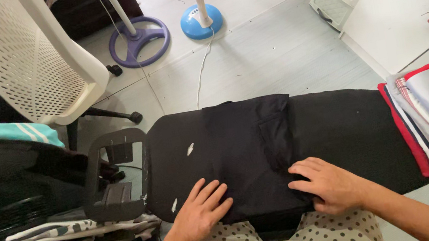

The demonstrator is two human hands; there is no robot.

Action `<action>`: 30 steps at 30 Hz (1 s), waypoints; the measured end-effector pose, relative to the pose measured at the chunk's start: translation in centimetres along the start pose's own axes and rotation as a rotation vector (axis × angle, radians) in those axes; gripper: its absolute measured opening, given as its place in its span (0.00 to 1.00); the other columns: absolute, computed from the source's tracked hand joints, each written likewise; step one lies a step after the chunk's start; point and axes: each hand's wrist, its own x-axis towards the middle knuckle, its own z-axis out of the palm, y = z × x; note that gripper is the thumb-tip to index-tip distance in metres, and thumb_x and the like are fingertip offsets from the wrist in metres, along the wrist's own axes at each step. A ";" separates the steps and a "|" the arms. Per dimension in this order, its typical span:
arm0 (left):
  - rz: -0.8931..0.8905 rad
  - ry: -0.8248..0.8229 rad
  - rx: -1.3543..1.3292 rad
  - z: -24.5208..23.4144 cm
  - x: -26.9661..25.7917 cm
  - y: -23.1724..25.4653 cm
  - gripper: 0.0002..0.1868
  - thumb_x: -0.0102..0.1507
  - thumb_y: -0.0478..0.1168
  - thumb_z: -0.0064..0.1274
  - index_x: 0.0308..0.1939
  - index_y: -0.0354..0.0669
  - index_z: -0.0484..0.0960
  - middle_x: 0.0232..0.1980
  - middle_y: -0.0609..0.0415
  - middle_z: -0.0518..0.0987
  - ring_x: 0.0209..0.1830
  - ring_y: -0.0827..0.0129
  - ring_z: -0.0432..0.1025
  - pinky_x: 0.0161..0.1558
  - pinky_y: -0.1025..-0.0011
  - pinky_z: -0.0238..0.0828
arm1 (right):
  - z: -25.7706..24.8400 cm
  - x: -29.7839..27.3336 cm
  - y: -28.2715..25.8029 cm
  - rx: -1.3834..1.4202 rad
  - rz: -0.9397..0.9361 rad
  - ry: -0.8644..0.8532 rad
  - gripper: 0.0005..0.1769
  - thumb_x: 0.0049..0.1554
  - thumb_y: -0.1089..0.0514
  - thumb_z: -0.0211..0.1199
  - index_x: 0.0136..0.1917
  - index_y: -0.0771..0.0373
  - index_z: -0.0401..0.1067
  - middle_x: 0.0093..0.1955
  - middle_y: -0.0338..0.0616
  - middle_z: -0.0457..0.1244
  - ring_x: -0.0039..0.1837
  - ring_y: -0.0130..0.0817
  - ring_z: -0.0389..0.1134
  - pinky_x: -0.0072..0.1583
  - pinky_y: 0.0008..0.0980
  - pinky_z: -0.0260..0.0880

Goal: The person folds a white t-shirt with red and blue accents, then a black t-shirt, on a low ironing board. The person smooths and aligns each garment before folding it into a compact stack.

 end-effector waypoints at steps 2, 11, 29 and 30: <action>0.015 -0.016 -0.007 -0.2 0.1 0.1 0.21 0.57 0.34 0.53 0.55 0.40 0.83 0.65 0.42 0.76 0.70 0.48 0.66 0.72 0.44 0.55 | -0.2 0.0 0.0 0.002 -0.012 -0.058 0.39 0.36 0.59 0.74 0.61 0.67 0.68 0.69 0.67 0.55 0.72 0.64 0.55 0.71 0.57 0.52; -0.112 -0.042 -0.110 1.3 -0.5 0.5 0.22 0.53 0.30 0.56 0.53 0.40 0.83 0.64 0.44 0.78 0.70 0.48 0.66 0.71 0.43 0.51 | 2.0 -1.4 0.6 -0.099 -0.058 0.008 0.26 0.51 0.46 0.72 0.57 0.62 0.72 0.72 0.63 0.57 0.74 0.59 0.55 0.71 0.57 0.52; -0.666 0.062 -0.486 1.0 1.2 0.7 0.14 0.62 0.30 0.53 0.51 0.40 0.83 0.35 0.45 0.82 0.53 0.53 0.76 0.72 0.56 0.57 | 1.9 0.0 -1.6 -0.118 0.030 0.204 0.37 0.42 0.45 0.76 0.60 0.68 0.72 0.64 0.64 0.61 0.67 0.59 0.61 0.68 0.56 0.57; -0.623 0.113 -0.474 0.9 1.4 0.7 0.14 0.61 0.30 0.54 0.51 0.39 0.83 0.35 0.45 0.82 0.53 0.51 0.75 0.69 0.55 0.58 | 2.0 0.1 -1.6 -0.136 0.023 0.223 0.34 0.43 0.47 0.75 0.58 0.68 0.73 0.63 0.64 0.62 0.67 0.59 0.62 0.67 0.55 0.58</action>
